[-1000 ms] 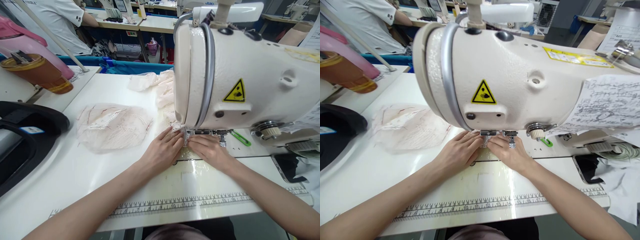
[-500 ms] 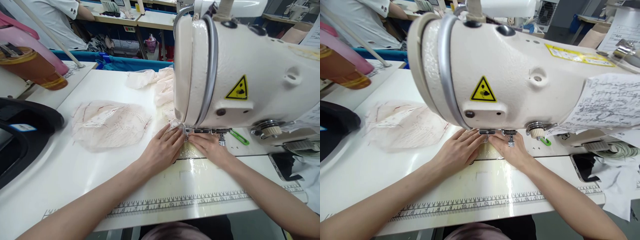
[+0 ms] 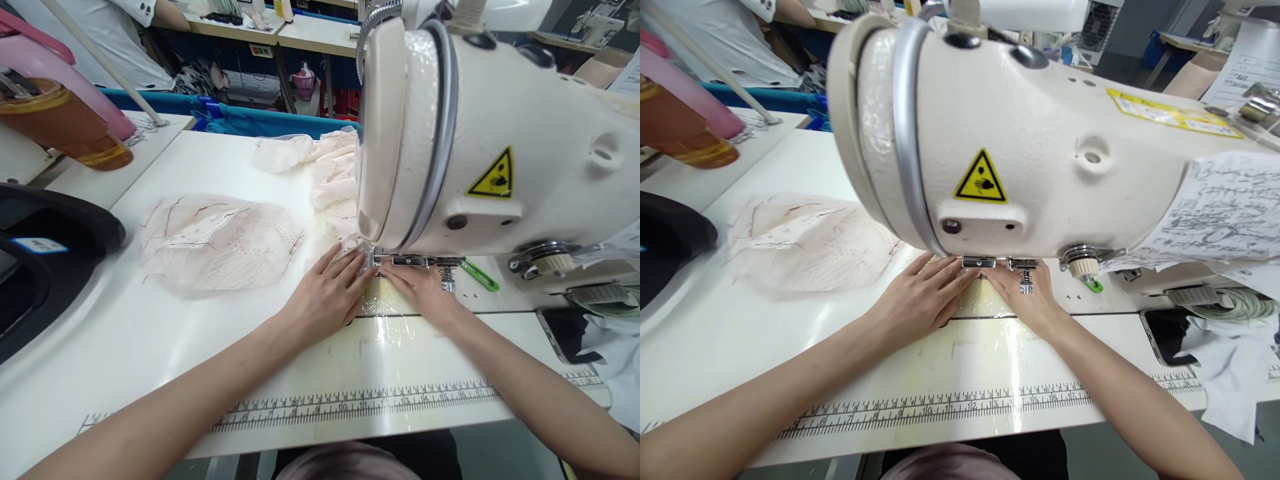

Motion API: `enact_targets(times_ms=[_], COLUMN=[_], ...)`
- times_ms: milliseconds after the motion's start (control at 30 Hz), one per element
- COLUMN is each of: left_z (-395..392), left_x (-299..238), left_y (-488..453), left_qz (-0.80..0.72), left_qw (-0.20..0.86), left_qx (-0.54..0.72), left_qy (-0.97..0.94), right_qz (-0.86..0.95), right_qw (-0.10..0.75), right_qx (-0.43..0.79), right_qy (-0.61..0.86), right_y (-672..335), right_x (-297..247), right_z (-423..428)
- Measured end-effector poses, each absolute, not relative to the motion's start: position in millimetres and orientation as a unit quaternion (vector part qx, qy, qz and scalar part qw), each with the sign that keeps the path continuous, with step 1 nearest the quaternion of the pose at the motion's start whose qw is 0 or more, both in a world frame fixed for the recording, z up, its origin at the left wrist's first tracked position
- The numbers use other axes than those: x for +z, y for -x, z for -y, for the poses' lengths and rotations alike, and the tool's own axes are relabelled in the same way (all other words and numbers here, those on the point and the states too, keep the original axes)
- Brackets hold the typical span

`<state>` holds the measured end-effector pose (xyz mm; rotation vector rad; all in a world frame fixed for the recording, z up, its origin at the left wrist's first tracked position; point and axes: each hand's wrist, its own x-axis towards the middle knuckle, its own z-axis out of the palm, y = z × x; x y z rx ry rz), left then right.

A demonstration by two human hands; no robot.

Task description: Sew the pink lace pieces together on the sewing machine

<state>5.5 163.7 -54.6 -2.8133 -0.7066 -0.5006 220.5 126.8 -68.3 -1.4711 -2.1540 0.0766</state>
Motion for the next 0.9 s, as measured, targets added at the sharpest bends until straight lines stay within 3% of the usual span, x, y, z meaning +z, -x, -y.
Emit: enact_targets(times_ms=[200, 433, 900], left_z=[-164, -159, -164], left_x=[-53, -50, -53], left_y=[-7, -9, -8], left_qz=[0.242, 0.189, 0.237], left_qw=[0.109, 0.191, 0.121], left_qx=[-0.176, -0.2, -0.186], left_qy=[0.948, 0.942, 0.946], right_qz=[0.801, 0.814, 0.817], right_qw=[0.262, 0.245, 0.216], right_qx=[-0.013, -0.04, -0.052], right_qy=[0.539, 0.526, 0.532], right_y=[-220, -222, -218], right_x=[-69, -71, -71], right_z=[-128, -125, -115])
